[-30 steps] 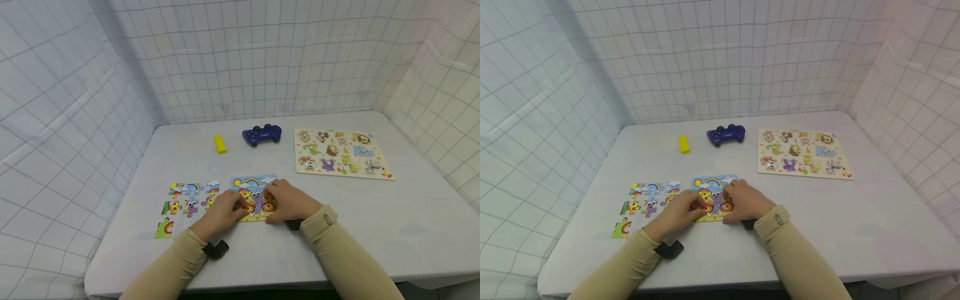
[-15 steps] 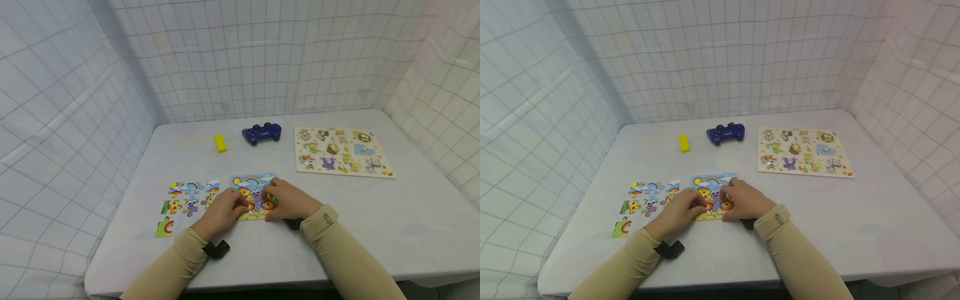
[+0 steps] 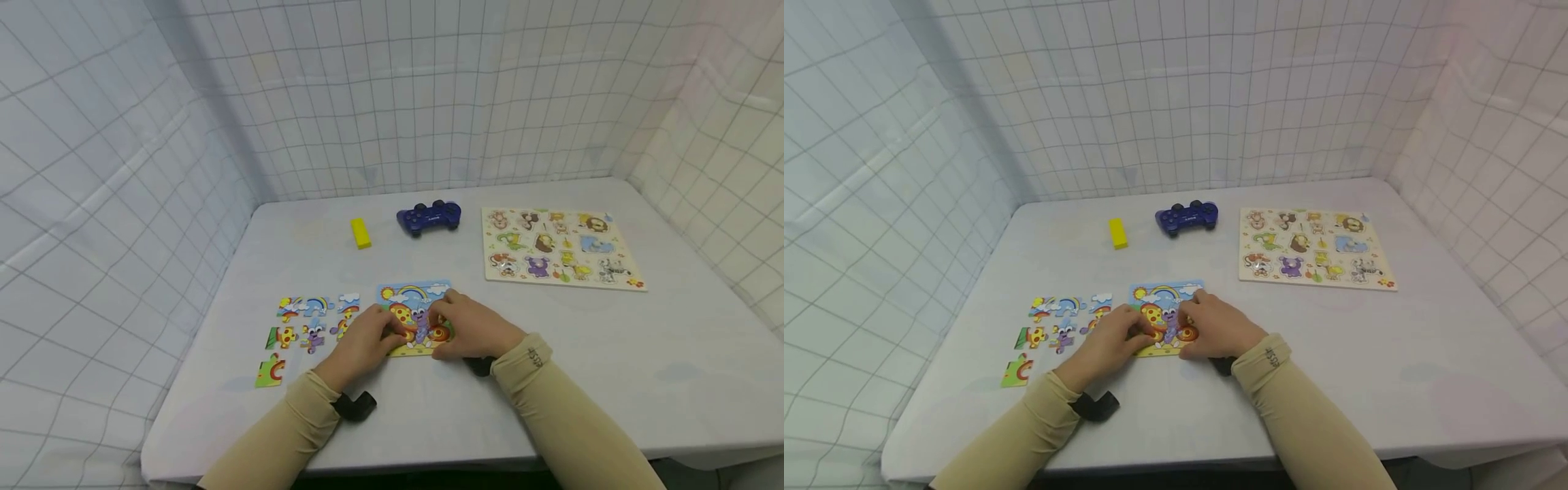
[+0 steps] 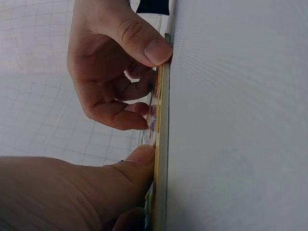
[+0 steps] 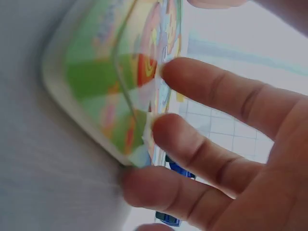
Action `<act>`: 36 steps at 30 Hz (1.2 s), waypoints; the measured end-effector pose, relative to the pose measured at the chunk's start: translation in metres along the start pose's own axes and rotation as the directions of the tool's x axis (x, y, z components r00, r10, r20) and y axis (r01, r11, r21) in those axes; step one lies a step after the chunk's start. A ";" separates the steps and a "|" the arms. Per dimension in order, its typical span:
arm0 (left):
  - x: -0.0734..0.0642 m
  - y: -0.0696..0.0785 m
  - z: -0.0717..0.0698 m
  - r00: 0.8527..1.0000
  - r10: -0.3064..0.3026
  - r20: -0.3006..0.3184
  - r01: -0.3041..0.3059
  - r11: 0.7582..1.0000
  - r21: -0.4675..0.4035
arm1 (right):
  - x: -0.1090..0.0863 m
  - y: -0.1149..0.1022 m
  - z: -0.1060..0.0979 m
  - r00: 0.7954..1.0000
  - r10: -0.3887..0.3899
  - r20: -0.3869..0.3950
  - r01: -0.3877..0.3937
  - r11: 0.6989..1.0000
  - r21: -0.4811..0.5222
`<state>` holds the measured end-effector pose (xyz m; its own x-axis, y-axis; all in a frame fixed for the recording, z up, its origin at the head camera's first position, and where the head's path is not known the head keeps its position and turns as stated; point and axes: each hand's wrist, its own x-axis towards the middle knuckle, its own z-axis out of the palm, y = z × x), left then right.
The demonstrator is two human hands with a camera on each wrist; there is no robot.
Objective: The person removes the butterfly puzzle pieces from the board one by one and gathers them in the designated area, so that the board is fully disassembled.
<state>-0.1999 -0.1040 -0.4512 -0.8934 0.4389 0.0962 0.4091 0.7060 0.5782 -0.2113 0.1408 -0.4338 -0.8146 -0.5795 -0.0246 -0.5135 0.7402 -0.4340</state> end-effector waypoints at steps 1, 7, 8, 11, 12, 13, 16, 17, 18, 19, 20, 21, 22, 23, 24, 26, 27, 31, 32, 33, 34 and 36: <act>0.000 0.000 0.000 1.000 -0.008 0.001 0.008 1.000 0.001 | 0.000 0.000 0.001 1.000 -0.002 -0.001 0.002 1.000 -0.004; 0.000 -0.001 0.001 1.000 -0.015 -0.002 0.015 1.000 0.009 | 0.001 -0.001 0.002 1.000 -0.028 -0.014 0.028 1.000 -0.008; 0.000 -0.002 0.001 1.000 -0.014 -0.002 0.014 1.000 0.013 | 0.001 -0.001 0.002 0.999 -0.033 -0.016 0.033 0.999 -0.005; 0.001 -0.002 0.002 1.000 -0.010 -0.004 0.010 1.000 0.025 | 0.002 -0.001 0.002 0.999 -0.041 -0.016 0.041 0.999 0.013; 0.001 -0.002 0.002 1.000 -0.007 -0.006 0.007 1.000 0.027 | 0.002 -0.001 0.003 0.999 -0.042 -0.016 0.042 0.999 0.018; 0.001 -0.002 0.003 1.000 -0.003 -0.009 0.003 1.000 0.031 | 0.002 -0.001 0.003 0.999 -0.041 -0.017 0.041 0.999 0.018; 0.001 -0.002 0.003 1.000 0.009 -0.017 -0.009 0.999 0.034 | 0.002 -0.002 0.003 0.999 -0.038 -0.014 0.038 0.999 0.020; 0.001 -0.002 0.003 1.000 0.015 -0.019 -0.015 0.999 0.034 | 0.002 -0.002 0.003 0.999 -0.035 -0.011 0.035 0.999 0.020; 0.000 -0.002 0.003 1.000 0.019 -0.020 -0.018 0.999 0.034 | 0.002 -0.003 0.003 0.999 -0.031 -0.008 0.031 0.999 0.022; 0.000 -0.002 0.002 0.999 0.023 -0.022 -0.022 0.999 0.034 | 0.002 -0.003 0.002 1.000 -0.027 -0.005 0.027 0.999 0.025; 0.000 -0.002 0.002 0.999 0.026 -0.024 -0.025 0.999 0.032 | 0.002 -0.004 0.002 1.000 -0.023 -0.001 0.023 0.999 0.026; 0.000 -0.002 0.001 0.999 0.029 -0.026 -0.028 0.999 0.029 | 0.003 -0.004 0.002 1.000 -0.019 0.002 0.019 0.999 0.029; -0.001 -0.001 0.001 0.999 0.029 -0.026 -0.028 0.999 0.025 | 0.003 -0.005 0.002 1.000 -0.015 0.003 0.015 0.999 0.031; -0.001 -0.001 0.001 0.999 0.028 -0.025 -0.027 0.999 0.019 | 0.003 -0.005 0.002 1.000 -0.012 0.003 0.012 0.999 0.033; -0.001 0.000 0.000 1.000 0.022 -0.022 -0.021 1.000 0.014 | 0.003 -0.005 0.002 1.000 -0.010 0.004 0.010 0.999 0.035; -0.001 0.001 0.000 1.000 0.010 -0.017 -0.010 1.000 0.004 | 0.003 -0.005 0.002 1.000 -0.009 0.004 0.009 0.999 0.039; -0.002 0.001 -0.001 1.000 0.003 -0.014 -0.003 1.000 -0.002 | 0.003 -0.005 0.002 1.000 -0.008 0.005 0.008 0.999 0.044; -0.002 0.003 -0.002 1.000 -0.013 -0.006 0.013 0.999 -0.029 | 0.003 -0.005 0.002 1.000 -0.006 0.008 0.006 0.998 0.070; -0.002 0.004 -0.002 1.000 -0.013 -0.006 0.013 0.999 -0.034 | 0.003 -0.004 0.002 1.000 -0.008 0.008 0.007 0.997 0.078; -0.002 0.004 -0.002 1.000 -0.011 -0.006 0.011 0.999 -0.036 | 0.002 -0.003 0.002 1.000 -0.011 0.006 0.011 0.997 0.083; -0.002 0.004 -0.002 1.000 -0.010 -0.005 0.010 0.999 -0.037 | 0.002 -0.002 0.002 1.000 -0.014 0.002 0.014 0.996 0.087; -0.002 0.004 -0.002 1.000 -0.006 -0.006 0.006 0.999 -0.032 | 0.003 -0.001 0.002 1.000 -0.023 -0.008 0.023 0.995 0.096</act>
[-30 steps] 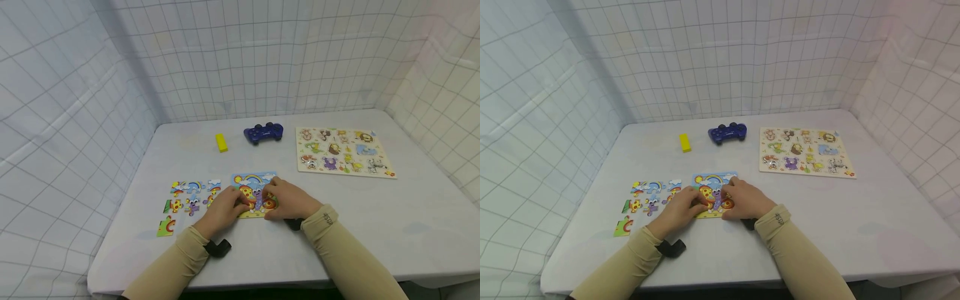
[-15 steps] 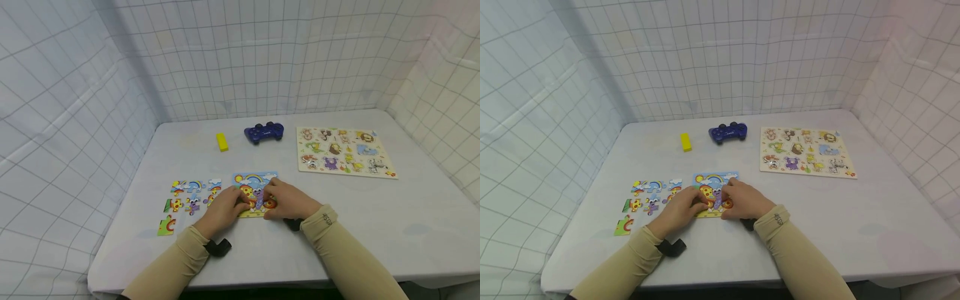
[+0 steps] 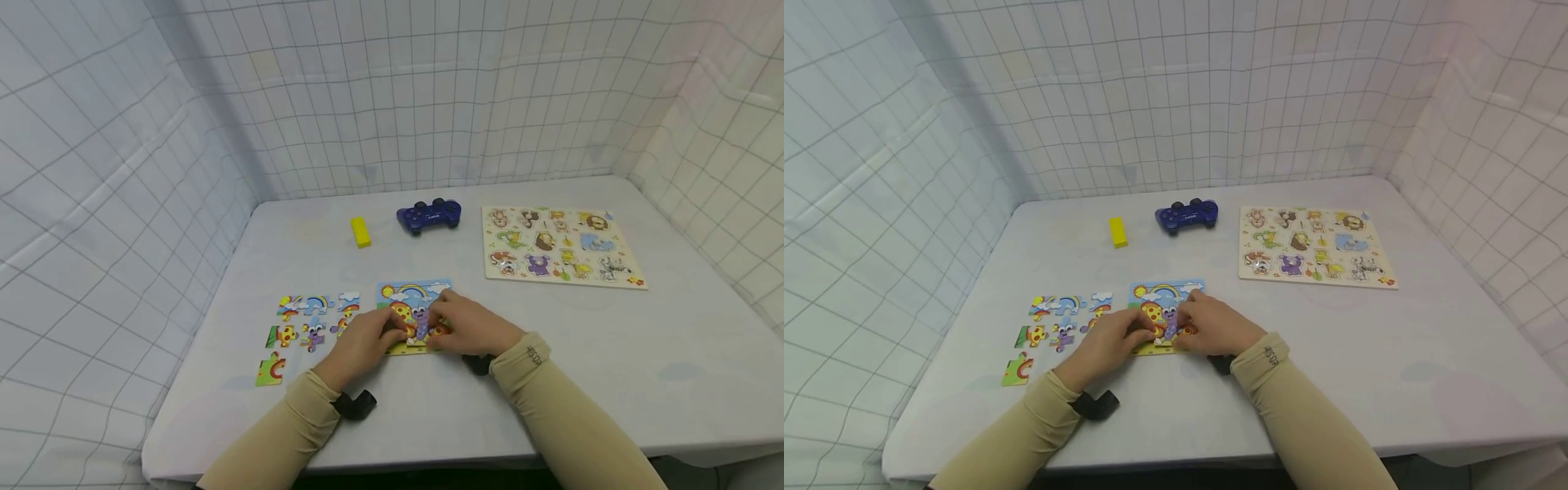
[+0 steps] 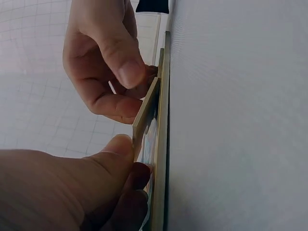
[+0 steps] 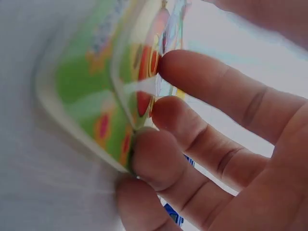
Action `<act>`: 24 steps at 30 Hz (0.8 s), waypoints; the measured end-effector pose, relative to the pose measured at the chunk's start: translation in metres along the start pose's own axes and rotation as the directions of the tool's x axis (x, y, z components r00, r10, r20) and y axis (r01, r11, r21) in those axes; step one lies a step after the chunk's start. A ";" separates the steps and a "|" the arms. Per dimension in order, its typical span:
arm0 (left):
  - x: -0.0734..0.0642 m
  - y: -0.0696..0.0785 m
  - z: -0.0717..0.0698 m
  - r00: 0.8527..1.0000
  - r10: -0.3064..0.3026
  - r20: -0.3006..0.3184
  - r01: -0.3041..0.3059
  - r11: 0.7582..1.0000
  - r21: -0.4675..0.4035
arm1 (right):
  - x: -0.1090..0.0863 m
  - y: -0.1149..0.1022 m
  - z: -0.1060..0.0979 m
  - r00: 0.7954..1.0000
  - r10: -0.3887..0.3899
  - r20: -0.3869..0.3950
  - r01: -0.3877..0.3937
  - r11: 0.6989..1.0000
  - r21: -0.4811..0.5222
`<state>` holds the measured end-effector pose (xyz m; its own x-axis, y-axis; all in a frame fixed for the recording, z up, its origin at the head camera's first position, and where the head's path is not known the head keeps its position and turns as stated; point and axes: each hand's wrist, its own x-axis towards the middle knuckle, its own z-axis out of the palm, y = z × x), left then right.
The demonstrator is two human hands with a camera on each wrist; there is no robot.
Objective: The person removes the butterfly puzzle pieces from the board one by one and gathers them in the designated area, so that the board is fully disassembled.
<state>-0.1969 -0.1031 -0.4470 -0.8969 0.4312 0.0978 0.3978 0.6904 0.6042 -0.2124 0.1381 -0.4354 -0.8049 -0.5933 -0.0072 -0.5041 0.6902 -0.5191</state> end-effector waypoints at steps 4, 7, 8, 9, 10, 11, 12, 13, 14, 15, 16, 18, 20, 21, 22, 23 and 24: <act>0.000 0.000 0.000 1.000 0.019 -0.017 -0.019 1.000 0.001 | 0.001 0.001 -0.001 1.000 -0.015 -0.021 0.016 1.000 0.016; 0.001 0.000 0.000 0.999 0.040 -0.035 -0.040 0.999 -0.013 | 0.001 0.001 -0.002 1.000 -0.015 -0.023 0.016 0.999 0.029; 0.001 0.000 0.000 0.998 0.045 -0.041 -0.046 0.999 -0.018 | 0.001 0.001 -0.002 1.000 -0.014 -0.022 0.014 0.999 0.031; 0.001 0.000 0.000 0.998 0.050 -0.046 -0.051 0.998 -0.027 | 0.001 0.001 -0.002 1.000 -0.014 -0.020 0.015 0.999 0.033; 0.001 0.000 0.000 0.998 0.051 -0.048 -0.053 0.998 -0.036 | 0.000 0.001 -0.002 1.000 -0.015 -0.019 0.016 0.999 0.034; 0.001 0.001 0.000 0.997 0.052 -0.051 -0.054 0.997 -0.046 | 0.000 0.001 -0.002 1.000 -0.017 -0.017 0.017 0.999 0.033; 0.001 0.001 0.000 0.997 0.050 -0.055 -0.053 0.997 -0.054 | 0.000 0.002 -0.002 1.000 -0.019 -0.017 0.019 0.999 0.032; 0.001 0.001 0.000 0.997 0.044 -0.060 -0.048 0.997 -0.062 | 0.000 0.002 -0.002 1.000 -0.021 -0.015 0.021 0.999 0.030; 0.001 0.001 0.000 0.997 0.038 -0.064 -0.042 0.997 -0.072 | 0.000 0.002 -0.002 1.000 -0.022 -0.014 0.023 0.999 0.030; 0.000 0.001 0.000 0.997 0.028 -0.069 -0.034 0.996 -0.080 | 0.000 0.002 -0.002 1.000 -0.023 -0.014 0.023 0.999 0.030; 0.000 0.001 0.000 0.997 0.016 -0.072 -0.022 0.996 -0.087 | 0.001 0.003 -0.002 1.000 -0.023 -0.014 0.024 0.999 0.029; 0.000 0.001 0.000 0.997 -0.008 -0.076 0.000 0.995 -0.101 | 0.001 0.003 -0.002 1.000 -0.024 -0.013 0.024 0.999 0.028; 0.000 0.000 0.001 0.997 -0.029 -0.072 0.020 0.993 -0.120 | 0.001 0.003 -0.002 1.000 -0.026 -0.013 0.027 0.999 0.028; 0.000 -0.001 0.002 0.997 -0.037 -0.068 0.028 0.991 -0.130 | 0.001 0.003 -0.002 1.000 -0.027 -0.013 0.027 0.999 0.029; 0.000 -0.002 0.002 0.997 -0.047 -0.060 0.038 0.989 -0.143 | 0.001 0.003 -0.002 1.000 -0.028 -0.013 0.028 0.999 0.030; 0.001 -0.003 0.003 0.997 -0.056 -0.050 0.048 0.986 -0.162 | 0.001 0.002 -0.002 1.000 -0.028 -0.012 0.028 0.999 0.033; 0.000 -0.004 0.003 0.997 -0.069 -0.040 0.060 0.981 -0.185 | 0.001 0.002 -0.002 1.000 -0.027 -0.011 0.027 0.999 0.036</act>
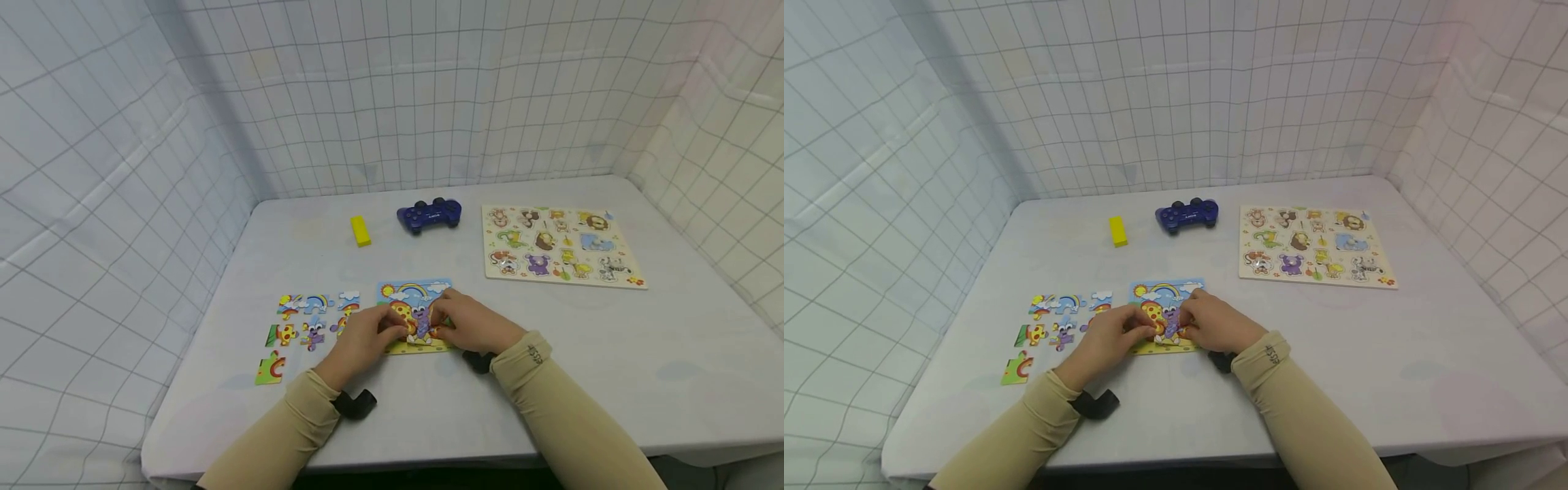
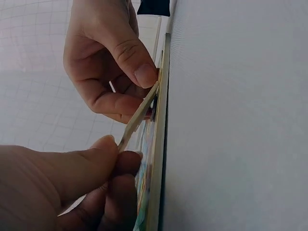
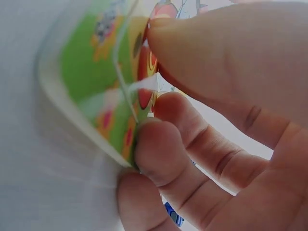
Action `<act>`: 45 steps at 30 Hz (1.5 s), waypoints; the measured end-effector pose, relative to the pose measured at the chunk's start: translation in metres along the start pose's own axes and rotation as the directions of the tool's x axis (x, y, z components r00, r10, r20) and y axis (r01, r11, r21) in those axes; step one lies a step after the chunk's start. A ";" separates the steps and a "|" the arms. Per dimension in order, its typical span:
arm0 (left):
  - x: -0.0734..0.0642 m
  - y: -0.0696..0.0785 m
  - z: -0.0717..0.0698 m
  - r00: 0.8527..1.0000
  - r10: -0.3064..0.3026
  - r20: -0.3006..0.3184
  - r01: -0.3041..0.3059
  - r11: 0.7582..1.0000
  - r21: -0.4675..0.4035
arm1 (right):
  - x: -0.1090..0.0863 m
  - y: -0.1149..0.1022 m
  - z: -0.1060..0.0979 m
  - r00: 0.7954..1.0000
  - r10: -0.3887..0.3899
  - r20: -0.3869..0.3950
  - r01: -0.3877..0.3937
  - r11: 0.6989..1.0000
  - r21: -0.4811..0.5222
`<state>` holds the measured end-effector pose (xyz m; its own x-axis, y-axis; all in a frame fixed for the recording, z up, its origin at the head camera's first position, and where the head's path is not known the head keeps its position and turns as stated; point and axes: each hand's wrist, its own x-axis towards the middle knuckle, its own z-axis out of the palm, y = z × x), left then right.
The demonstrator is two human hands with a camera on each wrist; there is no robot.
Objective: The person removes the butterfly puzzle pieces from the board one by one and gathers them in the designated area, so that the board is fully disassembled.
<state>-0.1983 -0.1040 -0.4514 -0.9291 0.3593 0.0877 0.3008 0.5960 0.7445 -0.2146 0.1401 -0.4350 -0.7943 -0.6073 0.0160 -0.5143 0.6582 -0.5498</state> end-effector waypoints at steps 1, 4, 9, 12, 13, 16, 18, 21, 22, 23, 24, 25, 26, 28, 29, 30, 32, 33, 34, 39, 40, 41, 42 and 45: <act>0.000 -0.001 -0.001 1.000 -0.019 0.006 0.019 1.000 -0.019 | 0.000 0.000 0.000 1.000 0.001 0.002 -0.001 1.000 0.003; -0.001 -0.003 -0.006 0.997 -0.081 0.010 0.082 0.989 -0.121 | 0.000 -0.001 0.000 1.000 0.004 0.011 -0.004 1.000 0.009; -0.002 -0.002 -0.019 0.986 -0.164 -0.020 0.149 0.932 -0.332 | 0.000 -0.001 0.000 1.000 0.009 0.021 -0.009 1.000 0.005; -0.002 -0.001 -0.024 0.982 -0.186 -0.028 0.160 0.905 -0.395 | -0.001 -0.001 -0.001 1.000 0.012 0.020 -0.012 1.000 0.010; -0.001 0.000 -0.024 0.982 -0.187 -0.031 0.159 0.900 -0.405 | -0.001 -0.001 -0.001 1.000 0.012 0.019 -0.012 1.000 0.012; -0.001 0.001 -0.026 0.981 -0.188 -0.041 0.154 0.895 -0.419 | -0.001 -0.001 -0.002 1.000 0.013 0.020 -0.014 1.000 0.017; -0.001 0.002 -0.027 0.981 -0.186 -0.048 0.149 0.895 -0.420 | 0.000 -0.002 -0.002 1.000 0.010 0.020 -0.011 1.000 0.016; -0.004 0.001 -0.029 0.981 -0.189 -0.047 0.153 0.894 -0.421 | 0.000 -0.001 -0.002 1.000 0.005 0.016 -0.005 1.000 0.015; -0.007 0.001 -0.032 0.981 -0.189 -0.047 0.153 0.897 -0.414 | 0.000 0.000 -0.002 1.000 0.003 0.016 -0.004 1.000 0.018; -0.011 0.000 -0.036 0.981 -0.191 -0.045 0.157 0.903 -0.400 | 0.000 0.000 -0.001 1.000 0.003 0.015 -0.003 1.000 0.021; -0.017 -0.002 -0.040 0.980 -0.195 -0.041 0.165 0.909 -0.382 | 0.000 0.000 -0.001 1.000 0.004 0.014 -0.004 1.000 0.024; -0.023 -0.005 -0.046 0.980 -0.196 -0.039 0.170 0.920 -0.354 | 0.000 0.000 0.000 1.000 0.006 0.014 -0.007 1.000 0.026; -0.031 -0.008 -0.054 0.979 -0.203 -0.038 0.181 0.931 -0.318 | 0.000 -0.001 0.000 1.000 0.011 0.013 -0.011 1.000 0.027; -0.046 -0.018 -0.070 0.975 -0.217 -0.041 0.202 0.950 -0.240 | 0.000 -0.002 0.001 1.000 0.022 0.013 -0.022 0.999 0.029; -0.054 -0.023 -0.079 0.971 -0.236 -0.046 0.222 0.954 -0.200 | 0.000 -0.002 0.001 0.999 0.030 0.013 -0.030 0.999 0.023; -0.062 -0.028 -0.087 0.964 -0.260 -0.051 0.248 0.954 -0.170 | 0.001 -0.002 0.001 0.999 0.036 0.012 -0.036 0.999 0.016; -0.077 -0.037 -0.102 0.952 -0.301 -0.063 0.292 0.949 -0.123 | 0.001 -0.003 0.001 0.999 0.050 0.010 -0.050 0.999 -0.004; -0.082 -0.040 -0.108 0.947 -0.316 -0.065 0.308 0.946 -0.105 | 0.001 -0.004 0.001 0.998 0.059 0.006 -0.059 0.998 -0.012; -0.087 -0.043 -0.112 0.942 -0.329 -0.065 0.322 0.942 -0.093 | 0.001 -0.004 0.001 0.998 0.069 0.003 -0.069 0.997 -0.019; -0.099 -0.052 -0.120 0.934 -0.353 -0.058 0.353 0.936 -0.003 | 0.001 -0.006 0.001 0.995 0.098 -0.002 -0.098 0.995 -0.011; -0.100 -0.053 -0.119 0.932 -0.357 -0.062 0.359 0.933 0.021 | 0.001 -0.006 0.001 0.995 0.096 0.001 -0.096 0.995 -0.007; -0.101 -0.053 -0.118 0.930 -0.361 -0.068 0.365 0.930 0.050 | 0.001 -0.006 0.002 0.996 0.093 0.005 -0.093 0.996 -0.004; -0.102 -0.054 -0.117 0.930 -0.359 -0.076 0.364 0.928 0.079 | 0.001 -0.006 0.002 0.996 0.090 0.006 -0.090 0.996 -0.004; -0.102 -0.054 -0.114 0.936 -0.337 -0.096 0.349 0.923 0.162 | 0.002 -0.006 0.002 0.996 0.087 0.010 -0.087 0.996 -0.007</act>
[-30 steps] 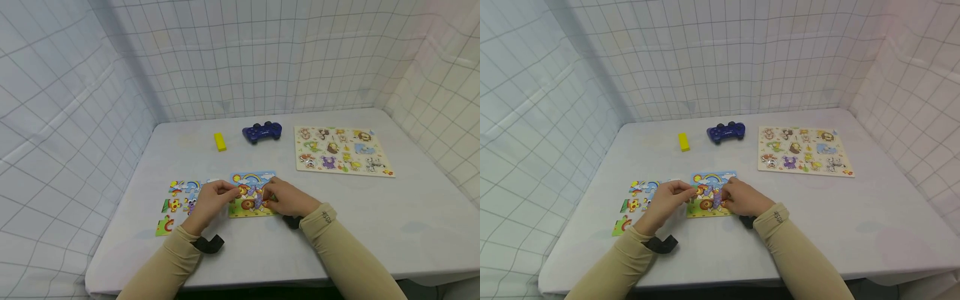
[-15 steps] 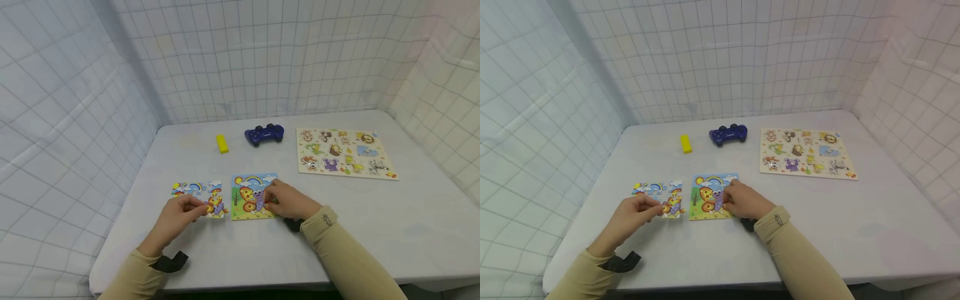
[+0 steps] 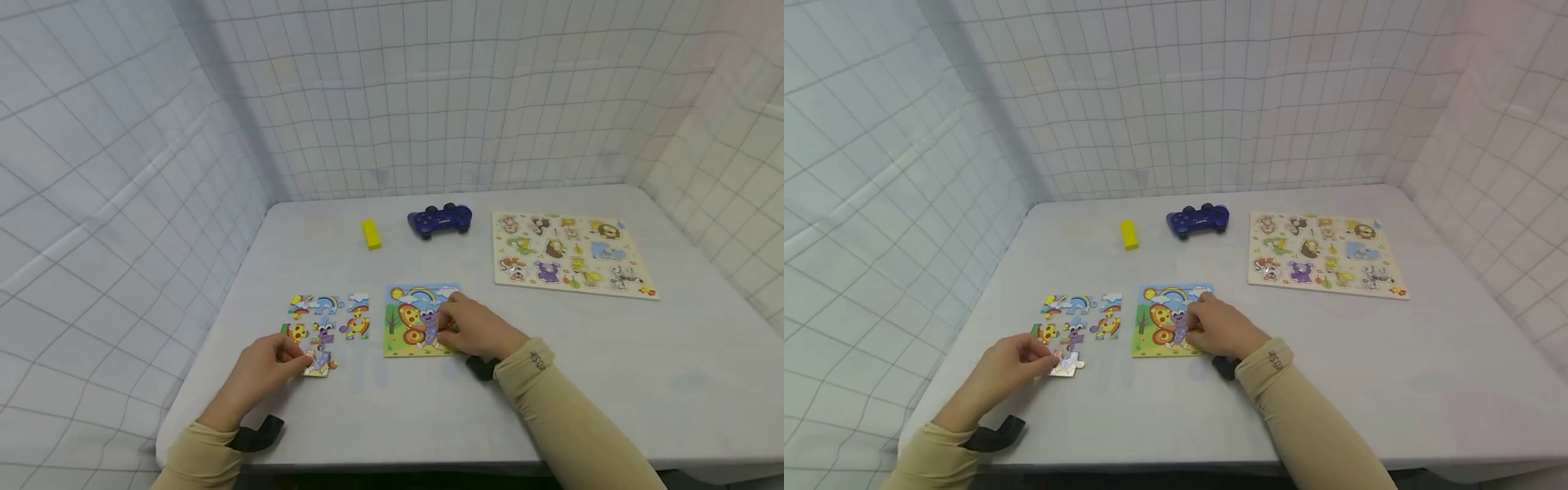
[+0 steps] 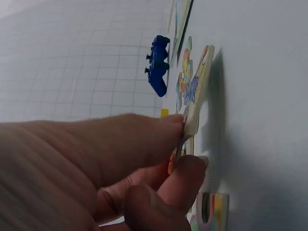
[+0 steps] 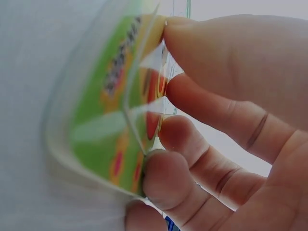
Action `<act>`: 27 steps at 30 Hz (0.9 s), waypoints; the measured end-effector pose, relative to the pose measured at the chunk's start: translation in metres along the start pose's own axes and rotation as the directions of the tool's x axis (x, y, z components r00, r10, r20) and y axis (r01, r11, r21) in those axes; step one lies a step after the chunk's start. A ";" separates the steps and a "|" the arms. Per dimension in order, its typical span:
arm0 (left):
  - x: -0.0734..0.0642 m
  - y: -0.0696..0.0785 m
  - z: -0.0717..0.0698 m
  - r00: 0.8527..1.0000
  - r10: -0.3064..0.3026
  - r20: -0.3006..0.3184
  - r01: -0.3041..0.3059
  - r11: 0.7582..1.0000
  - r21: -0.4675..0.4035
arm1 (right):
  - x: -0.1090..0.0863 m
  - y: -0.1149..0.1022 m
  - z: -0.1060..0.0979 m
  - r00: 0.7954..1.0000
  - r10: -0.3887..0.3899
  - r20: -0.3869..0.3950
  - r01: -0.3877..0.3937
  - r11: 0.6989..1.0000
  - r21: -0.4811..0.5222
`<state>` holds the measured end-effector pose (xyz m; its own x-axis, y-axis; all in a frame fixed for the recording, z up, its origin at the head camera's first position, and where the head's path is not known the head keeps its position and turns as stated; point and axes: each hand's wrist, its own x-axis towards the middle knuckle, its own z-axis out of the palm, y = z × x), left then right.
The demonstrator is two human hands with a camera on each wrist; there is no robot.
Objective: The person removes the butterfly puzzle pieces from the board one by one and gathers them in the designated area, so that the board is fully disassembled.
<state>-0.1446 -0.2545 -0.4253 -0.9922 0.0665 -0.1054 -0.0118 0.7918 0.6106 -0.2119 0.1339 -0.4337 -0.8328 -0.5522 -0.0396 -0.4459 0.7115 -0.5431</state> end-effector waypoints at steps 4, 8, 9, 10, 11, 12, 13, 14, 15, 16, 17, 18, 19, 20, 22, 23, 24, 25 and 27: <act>0.002 0.003 0.005 1.000 0.026 -0.016 -0.024 0.996 0.088 | -0.001 0.000 -0.001 1.000 -0.001 -0.001 0.001 1.000 -0.003; 0.005 0.005 0.008 0.999 0.027 0.022 -0.030 0.988 0.153 | -0.001 -0.001 -0.003 1.000 0.005 0.002 -0.005 1.000 -0.006; 0.006 0.006 0.008 0.999 0.029 0.036 -0.035 0.985 0.170 | -0.001 -0.001 -0.003 1.000 0.006 0.004 -0.006 1.000 -0.007; 0.006 0.006 0.008 0.998 0.038 0.050 -0.047 0.981 0.186 | -0.001 -0.002 -0.003 1.000 0.004 0.005 -0.004 1.000 -0.008; 0.007 0.007 0.008 0.997 0.047 0.065 -0.060 0.978 0.201 | -0.001 -0.002 -0.003 1.000 0.004 0.006 -0.004 1.000 -0.007; 0.007 0.008 0.008 0.995 0.060 0.078 -0.075 0.974 0.215 | -0.001 -0.002 -0.003 1.000 0.003 0.008 -0.003 1.000 -0.005; 0.007 0.009 0.007 0.993 0.074 0.088 -0.092 0.970 0.226 | -0.001 -0.002 -0.003 1.000 0.001 0.008 -0.001 1.000 -0.004; 0.007 0.010 0.007 0.992 0.087 0.097 -0.107 0.966 0.237 | -0.002 -0.002 -0.003 1.000 -0.002 0.006 0.002 1.000 -0.004; 0.007 0.011 0.006 0.990 0.097 0.106 -0.121 0.962 0.246 | -0.002 -0.002 -0.003 1.000 -0.006 0.004 0.006 1.000 -0.004; 0.008 0.012 0.006 0.988 0.106 0.114 -0.132 0.958 0.255 | -0.002 -0.002 -0.003 1.000 -0.007 0.004 0.007 1.000 -0.003; 0.008 0.014 0.006 0.987 0.106 0.122 -0.135 0.955 0.264 | -0.001 -0.001 -0.003 1.000 -0.006 0.004 0.006 1.000 -0.003; 0.008 0.015 0.005 0.986 0.102 0.130 -0.135 0.953 0.272 | -0.001 -0.001 -0.002 1.000 -0.008 0.003 0.008 1.000 -0.004; 0.008 0.016 0.005 0.986 0.098 0.137 -0.133 0.951 0.279 | -0.001 -0.001 -0.002 1.000 -0.009 0.002 0.009 1.000 -0.006; 0.009 0.017 0.005 0.985 0.092 0.144 -0.130 0.950 0.285 | -0.001 -0.001 -0.002 1.000 -0.010 0.001 0.010 1.000 -0.006; 0.010 0.018 0.005 0.985 0.073 0.156 -0.116 0.949 0.293 | -0.001 0.000 -0.002 1.000 -0.008 0.002 0.008 1.000 -0.007; 0.010 0.018 0.005 0.985 0.064 0.158 -0.109 0.949 0.295 | -0.001 0.000 -0.002 1.000 -0.007 0.001 0.007 1.000 -0.007; 0.010 0.019 0.005 0.986 0.055 0.159 -0.100 0.951 0.292 | -0.001 0.000 -0.002 1.000 -0.007 0.000 0.007 1.000 -0.008; 0.010 0.019 0.005 0.986 0.048 0.158 -0.092 0.953 0.289 | -0.001 0.000 -0.002 1.000 -0.007 0.000 0.007 1.000 -0.008; 0.010 0.021 0.005 0.988 0.028 0.155 -0.072 0.956 0.283 | -0.001 0.000 -0.002 1.000 -0.007 -0.001 0.007 1.000 -0.008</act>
<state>-0.1540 -0.2343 -0.4172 -0.9610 0.1820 -0.2081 0.0952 0.9246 0.3690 -0.2114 0.1354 -0.4313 -0.8301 -0.5566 -0.0348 -0.4544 0.7113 -0.5363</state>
